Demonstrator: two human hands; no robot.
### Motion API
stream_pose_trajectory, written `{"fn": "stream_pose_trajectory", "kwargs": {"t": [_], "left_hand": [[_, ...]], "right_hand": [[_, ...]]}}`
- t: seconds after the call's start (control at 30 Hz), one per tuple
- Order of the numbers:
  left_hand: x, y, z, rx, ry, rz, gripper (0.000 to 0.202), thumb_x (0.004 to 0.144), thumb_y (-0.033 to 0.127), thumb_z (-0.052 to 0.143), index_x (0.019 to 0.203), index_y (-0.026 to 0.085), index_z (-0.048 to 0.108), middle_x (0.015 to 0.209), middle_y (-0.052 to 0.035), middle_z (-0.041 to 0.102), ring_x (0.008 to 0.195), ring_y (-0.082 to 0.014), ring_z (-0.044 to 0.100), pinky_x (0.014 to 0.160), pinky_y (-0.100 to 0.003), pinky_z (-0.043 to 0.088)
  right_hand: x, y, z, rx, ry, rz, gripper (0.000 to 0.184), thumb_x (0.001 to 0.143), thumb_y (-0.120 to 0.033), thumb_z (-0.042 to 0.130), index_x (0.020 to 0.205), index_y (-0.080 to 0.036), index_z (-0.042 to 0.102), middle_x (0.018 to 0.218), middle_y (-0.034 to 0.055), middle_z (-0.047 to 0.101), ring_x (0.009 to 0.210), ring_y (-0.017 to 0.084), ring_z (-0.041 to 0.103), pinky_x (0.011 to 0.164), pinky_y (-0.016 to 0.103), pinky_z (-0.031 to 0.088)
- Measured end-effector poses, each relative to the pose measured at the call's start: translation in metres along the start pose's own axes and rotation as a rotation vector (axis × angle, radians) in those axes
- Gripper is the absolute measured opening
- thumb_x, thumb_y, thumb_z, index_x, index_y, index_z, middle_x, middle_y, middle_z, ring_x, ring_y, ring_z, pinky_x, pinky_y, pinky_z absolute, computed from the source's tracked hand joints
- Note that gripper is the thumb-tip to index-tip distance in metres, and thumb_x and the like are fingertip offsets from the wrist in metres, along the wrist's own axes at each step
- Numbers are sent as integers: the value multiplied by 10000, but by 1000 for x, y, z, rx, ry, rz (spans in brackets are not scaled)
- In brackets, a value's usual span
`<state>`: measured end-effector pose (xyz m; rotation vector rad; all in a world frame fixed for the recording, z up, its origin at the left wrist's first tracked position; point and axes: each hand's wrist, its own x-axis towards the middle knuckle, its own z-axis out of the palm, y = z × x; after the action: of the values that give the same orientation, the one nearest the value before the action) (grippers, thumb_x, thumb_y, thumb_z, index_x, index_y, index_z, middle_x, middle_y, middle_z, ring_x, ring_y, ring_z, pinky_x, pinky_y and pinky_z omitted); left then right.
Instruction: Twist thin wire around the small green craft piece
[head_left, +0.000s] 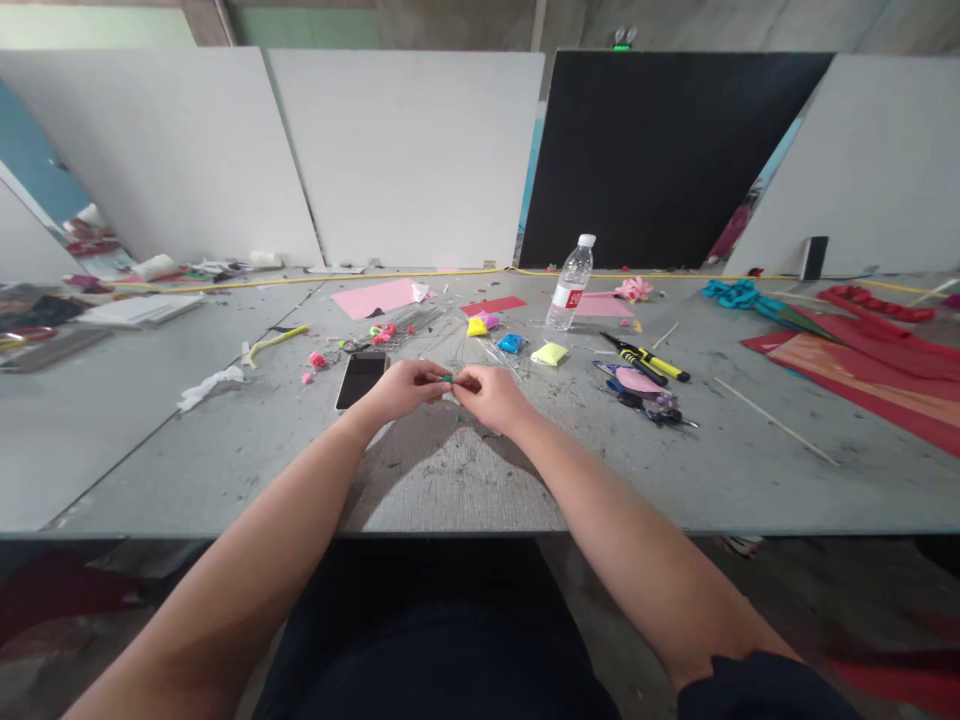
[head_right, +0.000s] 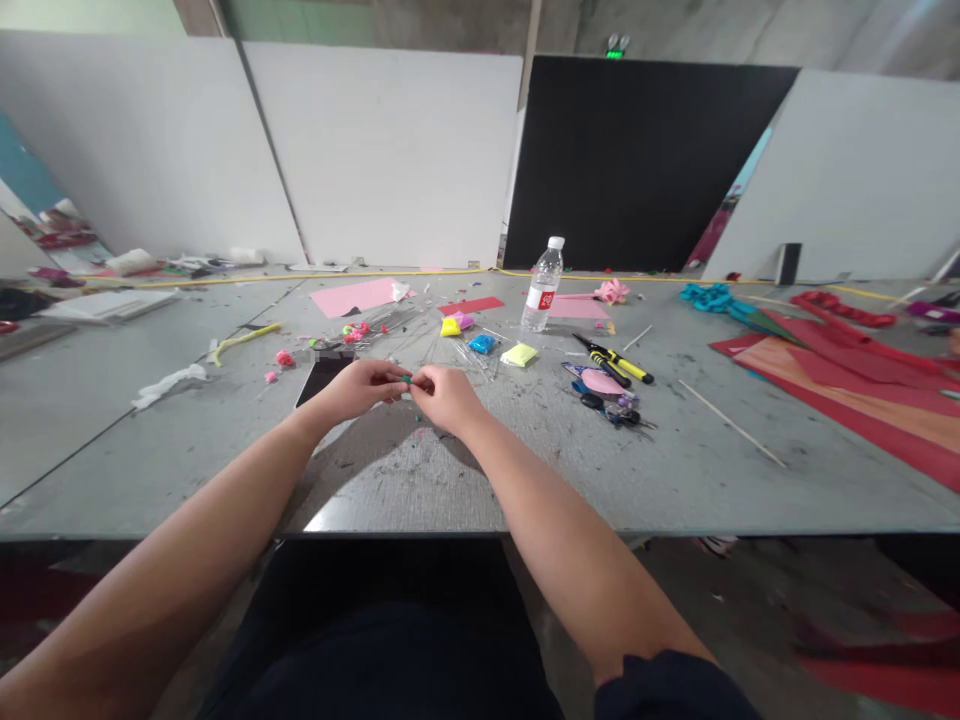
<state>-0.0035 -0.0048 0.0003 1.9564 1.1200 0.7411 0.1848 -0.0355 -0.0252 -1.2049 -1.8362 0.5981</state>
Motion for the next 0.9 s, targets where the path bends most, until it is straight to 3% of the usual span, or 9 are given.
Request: {"fn": "stream_pose_trajectory", "kwargs": {"t": [0.17,0.43,0.67,0.9], "left_hand": [[1,3,5,-95,-4,-58,144,851,287,727,850,153,779,758,-41,742,680,-127,675,700,-266,564],[-1,8,8,-75,23,-102,229,844,341,751,741,137,770,676,-57,727,681,-164,717,689,-285,590],[1,5,8,-70,19,-92,196,847,307,736,739,148,772,687,-53,739,691,-165,722,718,-292,599],[3,-2,10,-173,-55,-62,204,857,334,750,795,146,802,752,-49,738,724,-138,700,770,-283,603]], "right_hand": [[-1,3,-1,63,-1,5,86,847,-221,639,803,-169,693,763,33,748,708,162,673,689,267,484],[-1,6,-1,185,40,24,108,813,-217,667,887,-167,729,871,77,793,785,190,724,771,324,556],[0,7,-1,167,101,-16,112,812,-227,672,904,-175,707,881,77,776,797,194,715,765,336,564],[-1,4,-4,115,65,-58,153,810,-179,658,962,-190,676,868,59,763,762,180,701,731,317,552]]}}
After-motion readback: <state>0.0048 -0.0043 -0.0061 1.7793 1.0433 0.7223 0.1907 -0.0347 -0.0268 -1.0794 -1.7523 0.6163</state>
